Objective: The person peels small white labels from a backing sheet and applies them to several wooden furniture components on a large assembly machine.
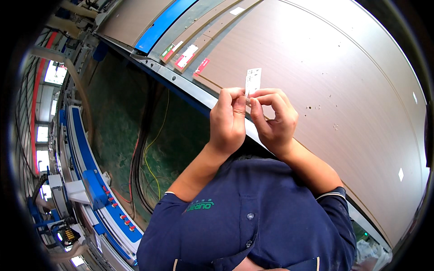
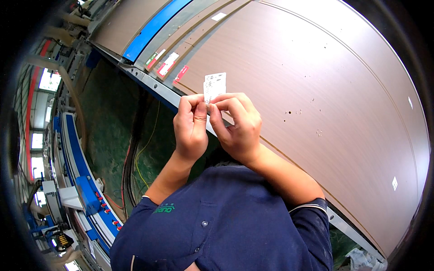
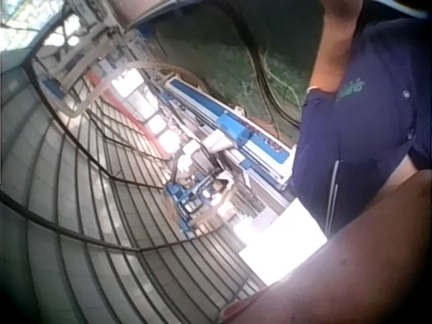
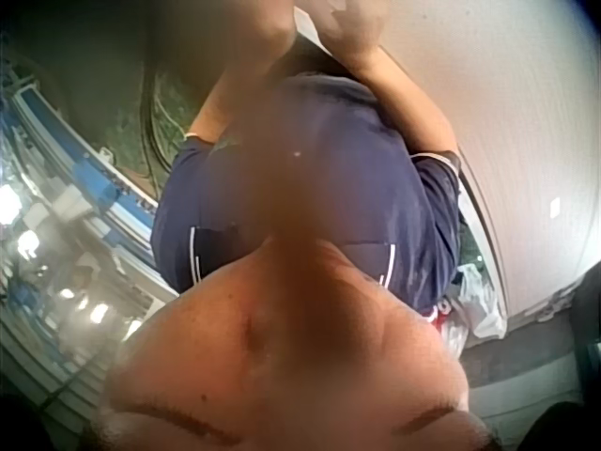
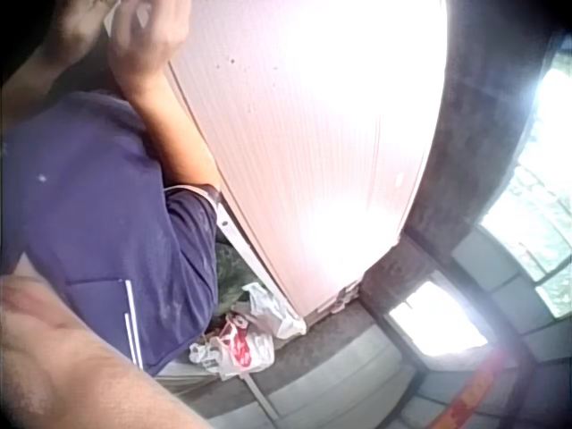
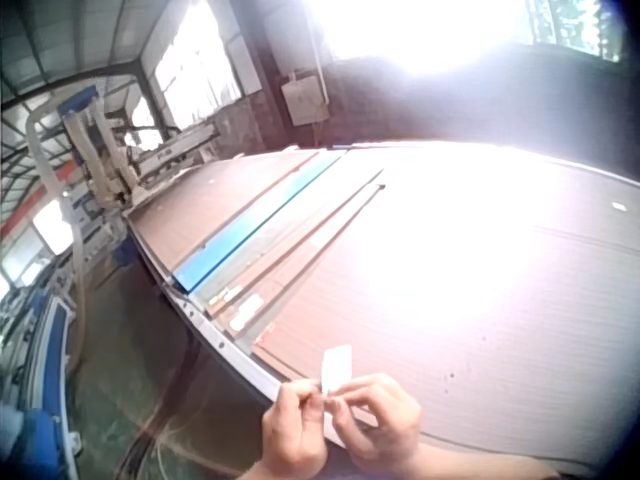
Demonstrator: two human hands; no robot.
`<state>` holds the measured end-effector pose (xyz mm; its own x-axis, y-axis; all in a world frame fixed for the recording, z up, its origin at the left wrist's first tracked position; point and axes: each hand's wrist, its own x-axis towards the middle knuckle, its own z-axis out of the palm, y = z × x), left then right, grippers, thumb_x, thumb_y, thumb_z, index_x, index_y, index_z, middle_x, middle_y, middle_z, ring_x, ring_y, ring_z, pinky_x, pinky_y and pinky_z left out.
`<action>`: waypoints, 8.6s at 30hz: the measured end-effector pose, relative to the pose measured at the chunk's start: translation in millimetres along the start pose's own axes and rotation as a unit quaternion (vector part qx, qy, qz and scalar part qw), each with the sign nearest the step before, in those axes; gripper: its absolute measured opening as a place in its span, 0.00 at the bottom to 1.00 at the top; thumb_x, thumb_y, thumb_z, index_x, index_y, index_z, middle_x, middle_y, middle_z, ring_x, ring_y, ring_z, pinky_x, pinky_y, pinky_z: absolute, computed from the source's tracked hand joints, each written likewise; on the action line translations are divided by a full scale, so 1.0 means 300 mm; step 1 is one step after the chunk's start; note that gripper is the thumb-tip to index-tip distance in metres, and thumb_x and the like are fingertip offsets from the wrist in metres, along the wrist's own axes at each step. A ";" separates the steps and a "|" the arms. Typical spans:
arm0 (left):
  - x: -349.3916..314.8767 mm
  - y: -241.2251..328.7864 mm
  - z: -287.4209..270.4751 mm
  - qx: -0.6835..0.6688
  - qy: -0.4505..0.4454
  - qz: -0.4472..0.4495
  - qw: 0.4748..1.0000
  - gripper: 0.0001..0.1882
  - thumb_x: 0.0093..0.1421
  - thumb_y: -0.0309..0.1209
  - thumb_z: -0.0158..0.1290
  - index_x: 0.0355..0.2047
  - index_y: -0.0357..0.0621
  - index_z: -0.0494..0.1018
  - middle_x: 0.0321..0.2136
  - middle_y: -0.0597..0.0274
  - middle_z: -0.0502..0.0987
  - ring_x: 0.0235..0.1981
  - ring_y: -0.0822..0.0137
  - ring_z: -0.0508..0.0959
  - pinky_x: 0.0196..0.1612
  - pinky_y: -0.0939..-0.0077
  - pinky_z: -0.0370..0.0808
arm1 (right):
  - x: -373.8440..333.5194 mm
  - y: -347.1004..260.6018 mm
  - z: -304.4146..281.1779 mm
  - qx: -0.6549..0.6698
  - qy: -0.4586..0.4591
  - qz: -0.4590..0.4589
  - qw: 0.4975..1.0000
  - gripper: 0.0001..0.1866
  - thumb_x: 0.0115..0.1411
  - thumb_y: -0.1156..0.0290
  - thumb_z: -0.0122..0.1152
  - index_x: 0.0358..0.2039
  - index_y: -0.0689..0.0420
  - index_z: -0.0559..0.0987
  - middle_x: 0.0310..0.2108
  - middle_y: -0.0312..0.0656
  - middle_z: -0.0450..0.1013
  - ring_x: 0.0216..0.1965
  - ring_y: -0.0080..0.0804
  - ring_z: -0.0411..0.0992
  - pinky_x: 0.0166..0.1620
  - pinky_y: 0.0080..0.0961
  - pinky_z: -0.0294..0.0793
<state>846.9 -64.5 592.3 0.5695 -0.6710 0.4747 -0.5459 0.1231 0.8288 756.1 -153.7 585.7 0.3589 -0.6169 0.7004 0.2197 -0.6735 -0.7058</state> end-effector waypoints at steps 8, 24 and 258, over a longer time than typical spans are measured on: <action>0.002 0.015 0.008 -0.153 0.032 -0.074 0.985 0.07 0.72 0.27 0.41 0.43 0.35 0.65 0.38 0.51 0.79 0.34 0.69 0.79 0.42 0.74 0.77 | 0.015 0.029 0.024 -0.048 0.012 -0.101 0.994 0.08 0.49 0.83 0.66 0.27 0.59 0.75 0.33 0.43 0.77 0.33 0.41 0.75 0.36 0.33 0.76; -0.014 0.016 0.020 -0.286 0.003 -0.101 0.953 0.06 0.71 0.28 0.45 0.43 0.38 0.66 0.40 0.64 0.71 0.38 0.79 0.70 0.43 0.83 0.71 | 0.018 0.014 0.020 -0.050 0.027 -0.099 0.994 0.07 0.50 0.81 0.68 0.28 0.59 0.77 0.35 0.44 0.78 0.36 0.43 0.75 0.39 0.34 0.76; 0.508 -0.955 -0.637 -0.025 0.079 -0.168 0.982 0.08 0.60 0.27 0.55 0.38 0.37 0.76 0.34 0.57 0.72 0.33 0.64 0.75 0.38 0.75 0.73 | 0.732 0.991 1.229 -0.286 -0.354 0.160 0.876 0.14 0.58 0.68 0.68 0.36 0.65 0.77 0.30 0.45 0.78 0.30 0.33 0.76 0.38 0.29 0.75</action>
<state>1207.5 -62.3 483.7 0.8029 -0.5585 0.2082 -0.2816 -0.0475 0.9584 1234.6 -339.2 490.7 0.8361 -0.5407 0.0929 -0.4124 -0.7310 -0.5436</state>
